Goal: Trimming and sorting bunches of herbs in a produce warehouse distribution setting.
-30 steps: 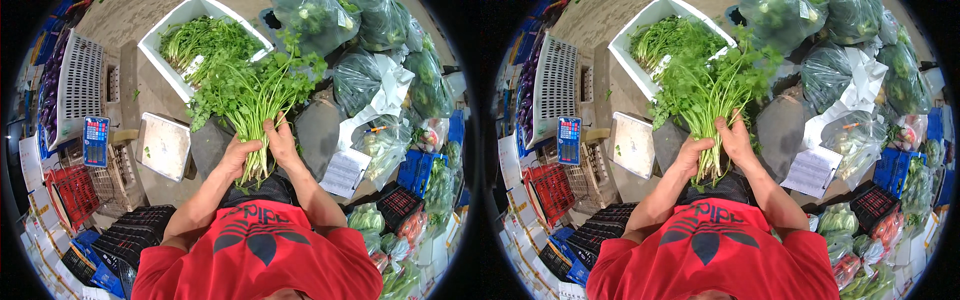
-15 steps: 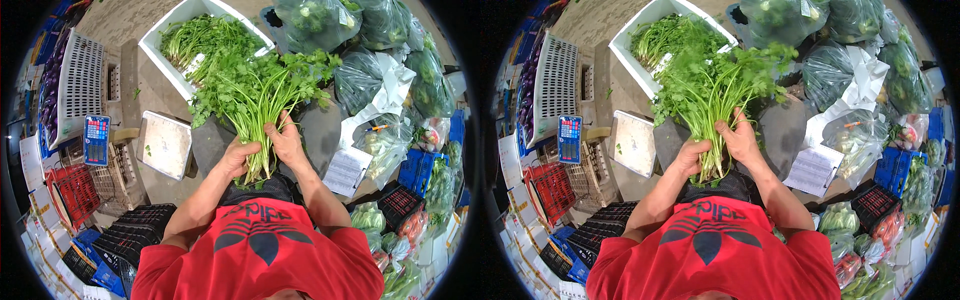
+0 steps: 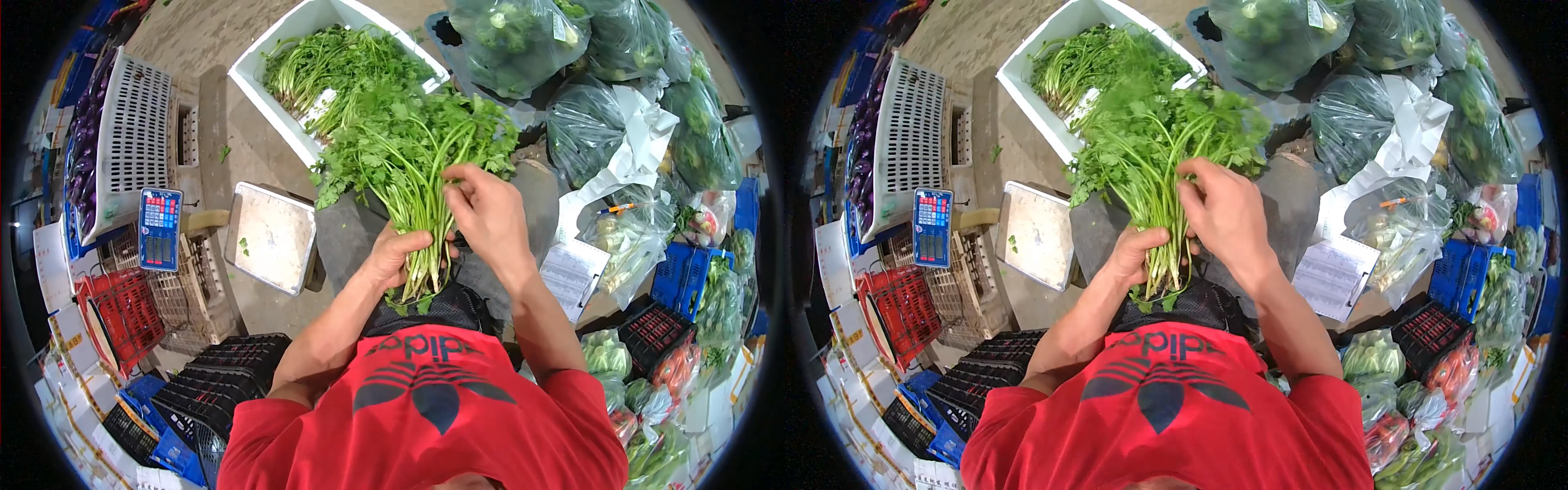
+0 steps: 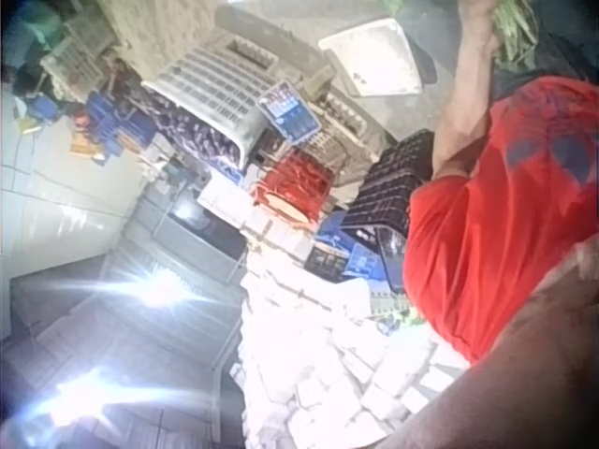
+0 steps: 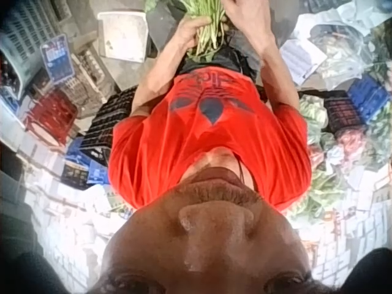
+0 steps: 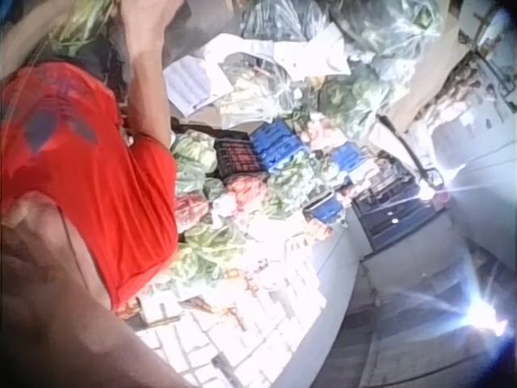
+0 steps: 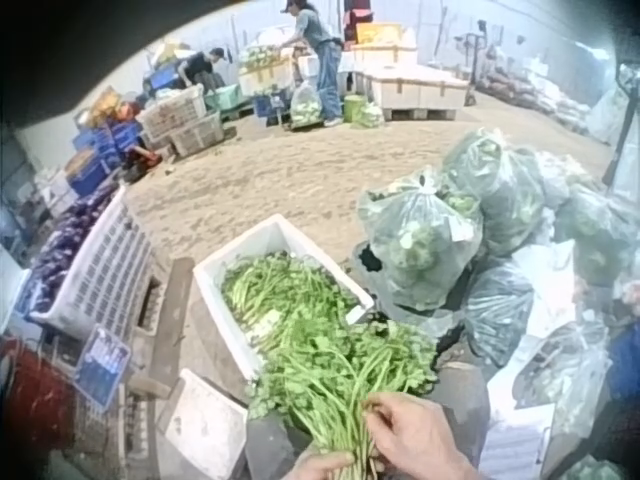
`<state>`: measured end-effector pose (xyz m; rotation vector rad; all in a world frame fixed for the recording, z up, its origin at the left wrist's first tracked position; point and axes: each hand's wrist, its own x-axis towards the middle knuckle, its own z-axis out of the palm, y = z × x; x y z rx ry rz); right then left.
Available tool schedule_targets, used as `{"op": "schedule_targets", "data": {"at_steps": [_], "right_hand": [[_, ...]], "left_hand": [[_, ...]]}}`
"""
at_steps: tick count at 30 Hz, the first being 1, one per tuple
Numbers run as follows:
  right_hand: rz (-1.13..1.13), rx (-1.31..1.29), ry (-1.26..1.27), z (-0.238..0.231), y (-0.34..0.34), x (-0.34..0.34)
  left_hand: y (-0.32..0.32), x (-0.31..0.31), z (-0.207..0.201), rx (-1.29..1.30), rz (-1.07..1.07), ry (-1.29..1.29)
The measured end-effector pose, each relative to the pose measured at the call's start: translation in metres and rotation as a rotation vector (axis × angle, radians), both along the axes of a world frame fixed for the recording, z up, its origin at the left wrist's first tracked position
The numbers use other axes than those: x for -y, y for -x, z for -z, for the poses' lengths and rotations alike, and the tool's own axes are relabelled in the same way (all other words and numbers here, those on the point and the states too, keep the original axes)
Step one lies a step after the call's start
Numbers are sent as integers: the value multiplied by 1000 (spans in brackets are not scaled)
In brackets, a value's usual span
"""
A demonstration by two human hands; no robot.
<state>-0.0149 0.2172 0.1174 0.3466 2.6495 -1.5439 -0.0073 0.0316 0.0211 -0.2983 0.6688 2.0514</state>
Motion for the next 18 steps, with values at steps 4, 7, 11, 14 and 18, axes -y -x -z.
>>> {"op": "schedule_targets", "data": {"at_steps": [4,7,11,14,18], "right_hand": [[54,-74,-107,16,9,9],[92,-53,-112,17,13,12],[132,49,44,15,20,9],[193,103,366,38,18,-3],[205,117,656,49,10,-7]], "left_hand": [[1,-6,-12,-37,-17,14],[1,-5,-12,-65,-32,56],[-1,-3,-7,-89,-26,91],[-2,-3,-3,-62,-62,93],[-2,1,0,-19,-64,134]]}}
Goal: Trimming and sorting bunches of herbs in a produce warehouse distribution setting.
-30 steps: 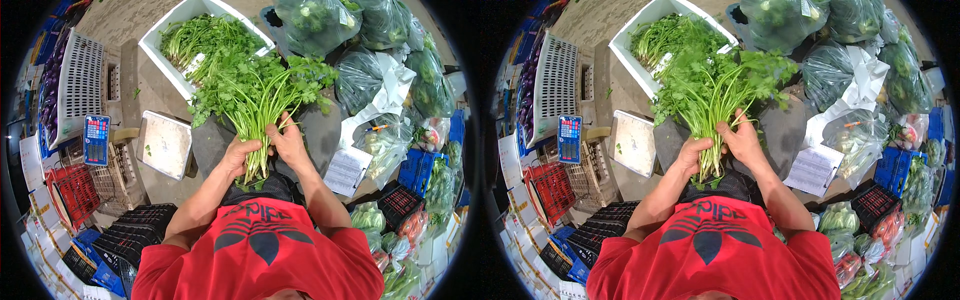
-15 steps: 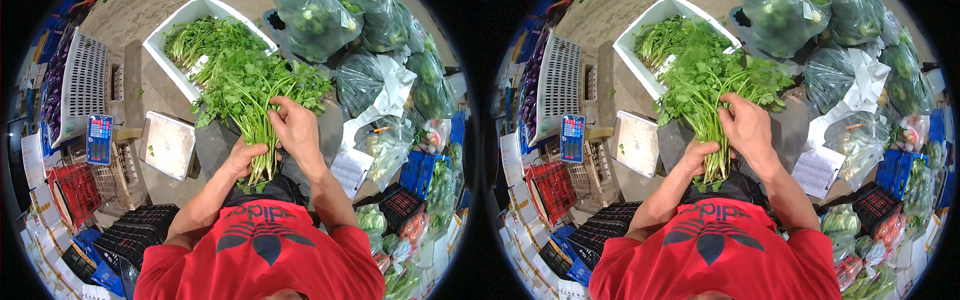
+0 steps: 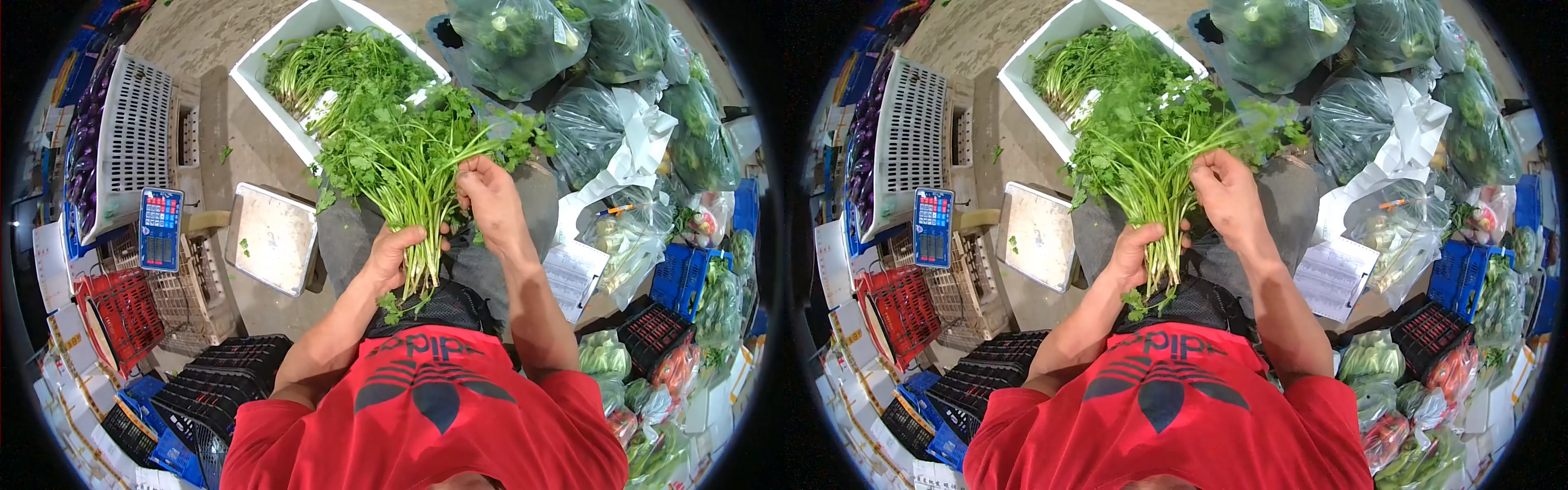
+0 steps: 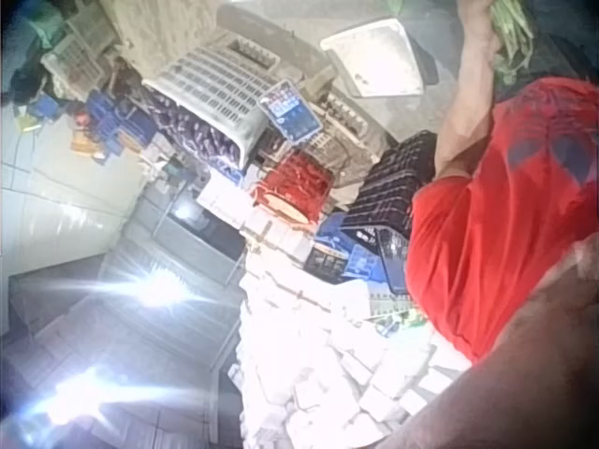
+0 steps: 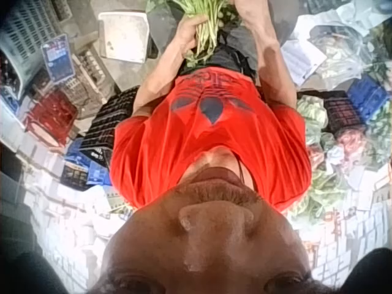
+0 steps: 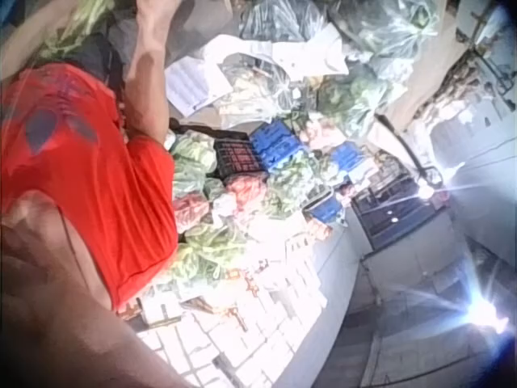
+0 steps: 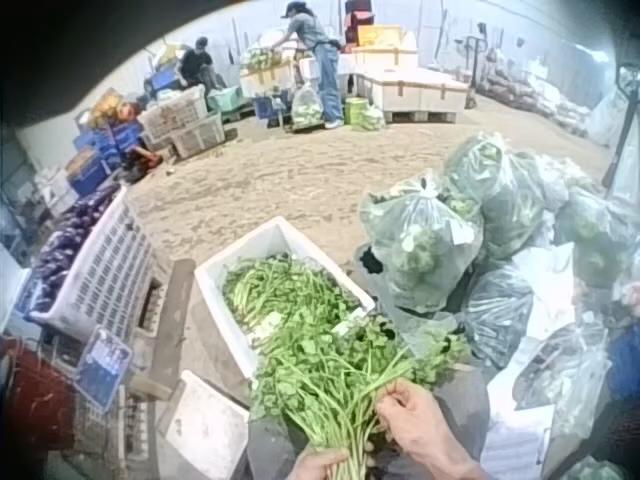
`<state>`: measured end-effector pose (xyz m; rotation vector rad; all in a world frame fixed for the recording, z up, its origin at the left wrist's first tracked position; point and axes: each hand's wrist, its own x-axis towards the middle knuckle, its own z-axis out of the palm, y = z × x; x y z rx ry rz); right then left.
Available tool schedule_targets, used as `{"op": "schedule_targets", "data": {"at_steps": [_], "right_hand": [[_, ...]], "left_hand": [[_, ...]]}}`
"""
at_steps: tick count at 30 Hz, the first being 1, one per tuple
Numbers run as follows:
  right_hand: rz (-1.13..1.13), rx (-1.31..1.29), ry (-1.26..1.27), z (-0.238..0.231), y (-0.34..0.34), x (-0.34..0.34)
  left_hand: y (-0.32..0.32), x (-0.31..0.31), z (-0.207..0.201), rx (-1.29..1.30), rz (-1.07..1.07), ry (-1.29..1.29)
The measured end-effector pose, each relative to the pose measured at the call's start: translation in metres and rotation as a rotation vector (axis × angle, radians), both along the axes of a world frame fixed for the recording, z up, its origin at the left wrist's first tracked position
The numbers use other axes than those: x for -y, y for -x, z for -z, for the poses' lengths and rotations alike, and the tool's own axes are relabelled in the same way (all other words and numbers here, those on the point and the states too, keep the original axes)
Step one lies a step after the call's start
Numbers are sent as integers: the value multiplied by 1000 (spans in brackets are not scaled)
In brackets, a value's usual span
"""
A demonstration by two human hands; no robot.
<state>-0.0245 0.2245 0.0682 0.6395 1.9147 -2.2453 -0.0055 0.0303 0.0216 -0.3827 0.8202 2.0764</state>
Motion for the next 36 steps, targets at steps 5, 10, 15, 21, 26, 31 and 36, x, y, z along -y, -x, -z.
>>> {"op": "schedule_targets", "data": {"at_steps": [5,10,15,21,26,31,36], "right_hand": [[73,-94,70,3,-10,8],[119,-62,154,2,-11,15],[-24,43,-20,-2,-11,15],[-61,-212,-331,2,-23,23],[-278,-626,-711,-10,-37,30],[-420,-691,-696,-11,-52,41],[-689,-698,-430,-25,-59,44]], "left_hand": [[1,-2,8,-3,-17,-24],[-1,-10,3,-11,-87,2],[-2,-12,1,-63,-101,38],[0,-13,6,68,-150,69],[1,-2,22,203,-151,-51],[-1,-6,20,192,-128,-114],[12,-11,27,237,-33,40]]}}
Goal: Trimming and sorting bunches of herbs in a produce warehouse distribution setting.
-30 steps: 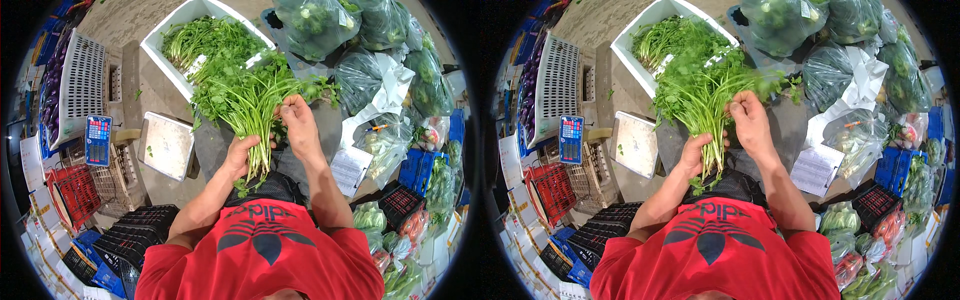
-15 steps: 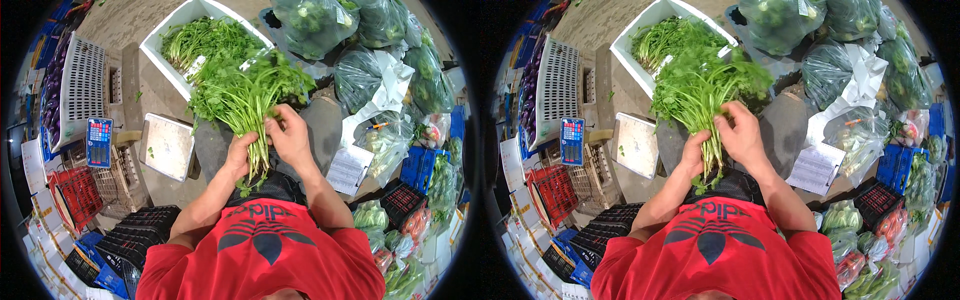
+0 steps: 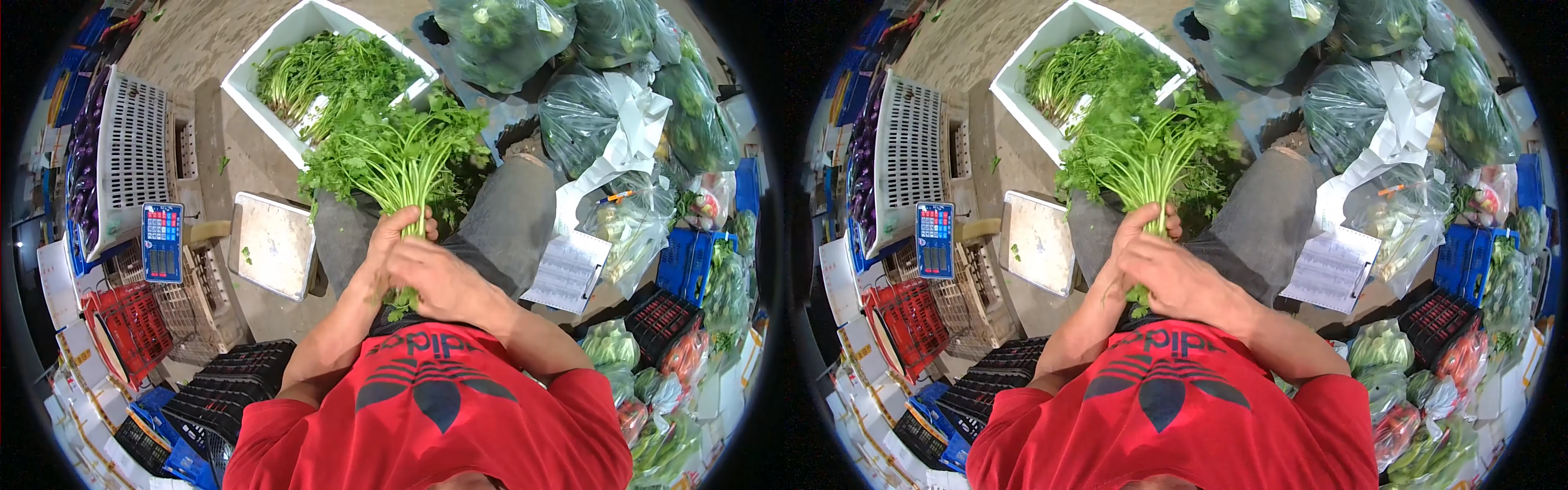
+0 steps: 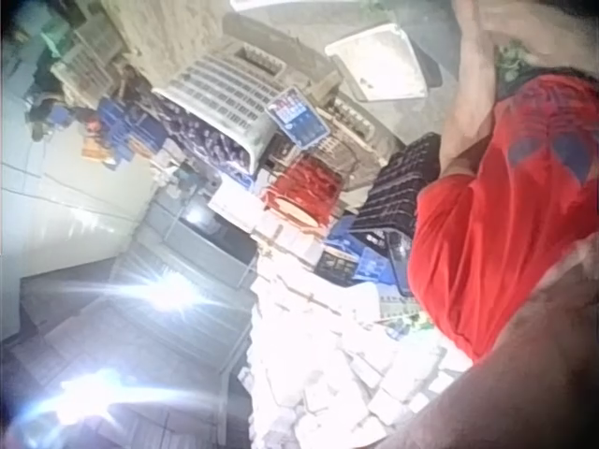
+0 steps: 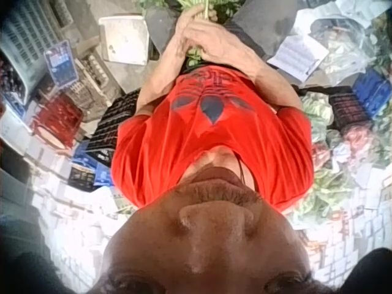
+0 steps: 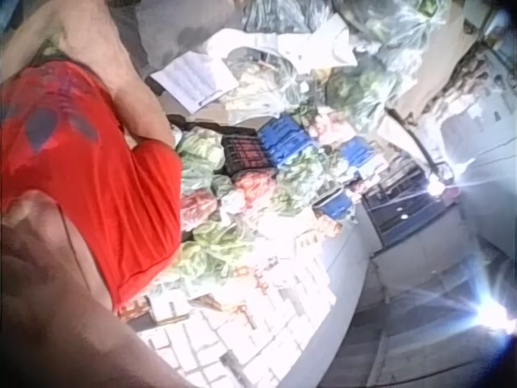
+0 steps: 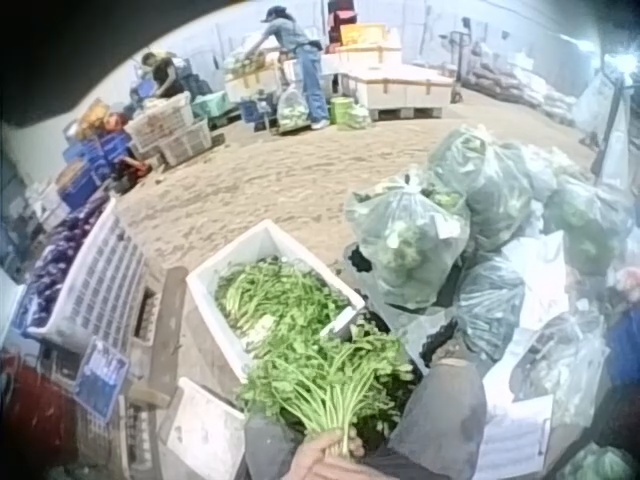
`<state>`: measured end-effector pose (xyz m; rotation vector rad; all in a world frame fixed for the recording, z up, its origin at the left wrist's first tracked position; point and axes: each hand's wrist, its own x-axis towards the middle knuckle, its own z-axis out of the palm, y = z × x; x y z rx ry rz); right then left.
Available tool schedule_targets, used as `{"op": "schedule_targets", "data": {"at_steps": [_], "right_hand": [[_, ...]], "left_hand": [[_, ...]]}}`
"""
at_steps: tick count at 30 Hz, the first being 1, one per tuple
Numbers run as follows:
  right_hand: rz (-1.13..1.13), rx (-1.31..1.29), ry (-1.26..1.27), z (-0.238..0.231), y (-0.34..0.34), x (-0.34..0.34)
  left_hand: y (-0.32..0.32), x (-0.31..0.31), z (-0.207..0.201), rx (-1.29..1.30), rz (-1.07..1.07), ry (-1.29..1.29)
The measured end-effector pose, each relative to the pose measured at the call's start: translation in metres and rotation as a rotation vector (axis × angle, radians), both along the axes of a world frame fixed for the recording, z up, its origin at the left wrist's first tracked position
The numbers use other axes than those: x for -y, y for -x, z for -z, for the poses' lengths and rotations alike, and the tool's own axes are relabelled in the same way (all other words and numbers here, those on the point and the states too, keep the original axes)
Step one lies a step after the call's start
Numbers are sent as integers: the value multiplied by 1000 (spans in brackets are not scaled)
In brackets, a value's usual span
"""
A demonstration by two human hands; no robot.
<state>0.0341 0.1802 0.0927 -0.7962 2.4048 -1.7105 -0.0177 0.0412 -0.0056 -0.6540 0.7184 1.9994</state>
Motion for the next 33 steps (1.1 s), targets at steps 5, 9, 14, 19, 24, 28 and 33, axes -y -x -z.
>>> {"op": "schedule_targets", "data": {"at_steps": [5,9,14,19,24,28,33], "right_hand": [[-455,575,537,-54,-10,-26],[-226,694,1027,-64,-21,-62],[519,317,-368,-3,13,-101],[790,454,84,22,59,-84],[908,422,71,32,78,-80],[923,395,165,50,70,-80],[866,457,257,62,69,-81]], "left_hand": [[11,5,5,-66,-196,-83],[18,17,6,4,-223,-341],[15,20,-10,-46,-172,-491],[7,20,-25,-140,-86,-393],[2,17,-32,-229,38,-294],[1,17,-32,-243,29,-229],[3,15,-32,-253,79,-221]]}}
